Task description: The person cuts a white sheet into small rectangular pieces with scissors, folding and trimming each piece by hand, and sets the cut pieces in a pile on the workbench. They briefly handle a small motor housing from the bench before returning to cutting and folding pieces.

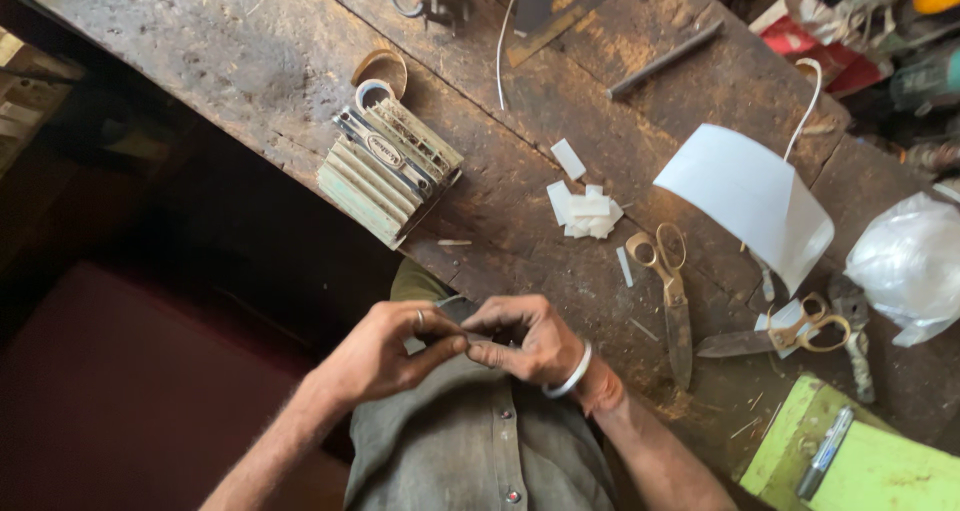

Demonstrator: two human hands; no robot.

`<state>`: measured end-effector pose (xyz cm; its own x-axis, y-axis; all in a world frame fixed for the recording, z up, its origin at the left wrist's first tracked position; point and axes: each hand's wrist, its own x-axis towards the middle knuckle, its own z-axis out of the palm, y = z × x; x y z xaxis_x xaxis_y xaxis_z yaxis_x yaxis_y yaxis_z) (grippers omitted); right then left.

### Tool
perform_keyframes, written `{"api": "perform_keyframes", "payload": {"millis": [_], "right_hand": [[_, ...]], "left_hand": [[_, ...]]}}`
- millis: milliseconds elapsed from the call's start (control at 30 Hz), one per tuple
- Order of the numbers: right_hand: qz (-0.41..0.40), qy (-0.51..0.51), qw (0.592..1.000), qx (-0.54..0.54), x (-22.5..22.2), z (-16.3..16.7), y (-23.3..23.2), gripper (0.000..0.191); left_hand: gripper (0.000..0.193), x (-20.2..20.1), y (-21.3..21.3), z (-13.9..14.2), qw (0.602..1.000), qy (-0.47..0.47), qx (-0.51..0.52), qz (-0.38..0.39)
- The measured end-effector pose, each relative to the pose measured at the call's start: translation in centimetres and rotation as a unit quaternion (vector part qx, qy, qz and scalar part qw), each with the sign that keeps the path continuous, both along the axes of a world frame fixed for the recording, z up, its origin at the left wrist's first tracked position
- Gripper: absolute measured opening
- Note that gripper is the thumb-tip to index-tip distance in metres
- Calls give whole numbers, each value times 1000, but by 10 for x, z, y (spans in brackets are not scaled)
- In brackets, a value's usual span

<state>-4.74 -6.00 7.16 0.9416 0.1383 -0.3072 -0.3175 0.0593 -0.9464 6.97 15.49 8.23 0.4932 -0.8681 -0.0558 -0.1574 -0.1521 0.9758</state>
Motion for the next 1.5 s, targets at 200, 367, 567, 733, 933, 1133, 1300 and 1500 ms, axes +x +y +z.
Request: {"api": "perform_keyframes", "payload": {"millis": [200,367,567,733,933,1133,1300,1500], "right_hand": [[30,-100,988,-117,45,12,0,25],[-163,-146,940,-261,93,15,18,25],[-294,-224,882,-292,131,24,40,23],[-330,-165,895,-251,141,35,52,25],[-338,-145,902,-225,144,42,54,21],[-299,-275,870,-280,144,44,51,16],[-253,-340,846,-323,145,48,48,13],[-189,-354,850,-340,149,48,39,13]], "left_hand": [[15,30,3,12,995,-14,95,37],[25,56,-3,33,929,-173,-15,327],[45,98,-39,43,903,-176,-122,373],[46,107,-52,51,934,69,-88,339],[57,115,-51,63,951,40,-62,301],[45,116,-48,65,964,77,-16,254],[42,118,-46,62,968,77,-12,237],[41,118,-45,60,969,51,-5,241]]}}
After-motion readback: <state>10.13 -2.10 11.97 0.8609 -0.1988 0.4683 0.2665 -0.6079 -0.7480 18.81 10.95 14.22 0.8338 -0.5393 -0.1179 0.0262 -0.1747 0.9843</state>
